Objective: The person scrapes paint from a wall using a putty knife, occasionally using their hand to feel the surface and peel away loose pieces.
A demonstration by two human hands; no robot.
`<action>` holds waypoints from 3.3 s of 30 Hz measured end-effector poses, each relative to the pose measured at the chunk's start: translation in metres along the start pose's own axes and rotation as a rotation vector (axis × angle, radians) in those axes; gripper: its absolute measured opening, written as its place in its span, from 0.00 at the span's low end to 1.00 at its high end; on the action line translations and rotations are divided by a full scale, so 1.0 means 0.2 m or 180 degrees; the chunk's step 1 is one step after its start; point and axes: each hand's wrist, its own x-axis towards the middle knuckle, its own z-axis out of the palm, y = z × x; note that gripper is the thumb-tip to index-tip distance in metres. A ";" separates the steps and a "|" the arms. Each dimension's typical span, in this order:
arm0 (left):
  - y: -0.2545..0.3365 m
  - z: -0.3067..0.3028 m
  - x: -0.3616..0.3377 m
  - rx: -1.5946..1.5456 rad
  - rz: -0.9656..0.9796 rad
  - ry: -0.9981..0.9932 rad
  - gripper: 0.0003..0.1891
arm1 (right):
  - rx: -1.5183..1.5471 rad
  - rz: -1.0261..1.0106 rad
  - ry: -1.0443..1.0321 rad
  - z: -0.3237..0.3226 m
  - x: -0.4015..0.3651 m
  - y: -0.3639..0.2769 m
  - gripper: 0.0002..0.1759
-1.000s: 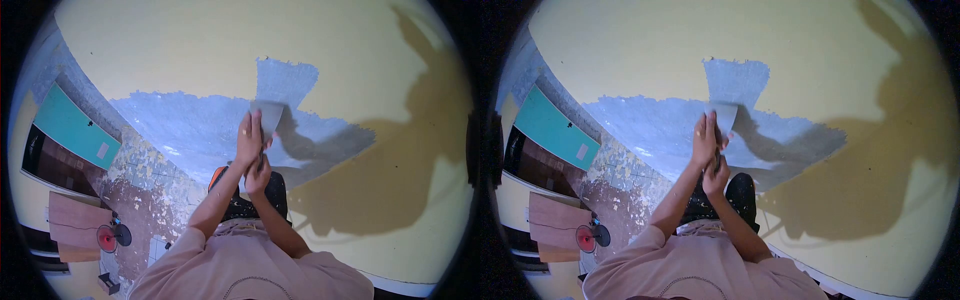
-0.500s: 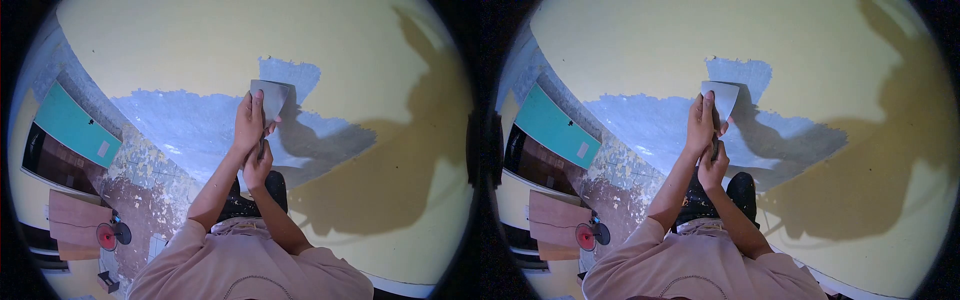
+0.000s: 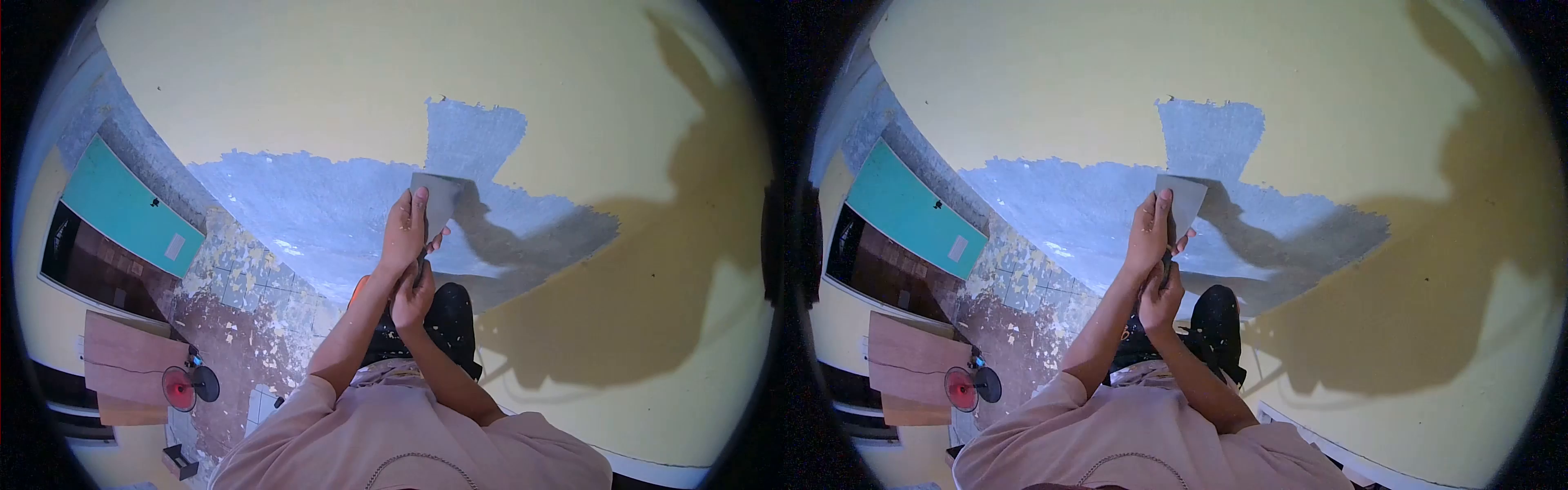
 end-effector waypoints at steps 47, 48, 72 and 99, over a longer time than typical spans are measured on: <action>-0.01 0.00 0.05 -0.0079 0.0025 0.0039 0.21 | -0.0224 -0.0397 0.0015 0.02 0.06 0.01 0.15; 0.01 0.00 0.07 -0.0042 0.0148 0.0033 0.21 | -0.0154 -0.0449 0.0024 0.02 0.09 0.04 0.15; 0.18 0.06 0.10 -0.0242 0.0254 -0.0045 0.22 | -0.0159 -0.0287 -0.0198 0.02 0.12 -0.10 0.15; 0.08 0.02 0.08 -0.0046 0.0234 -0.0014 0.21 | 0.0129 -0.0041 -0.0123 0.03 0.09 -0.02 0.15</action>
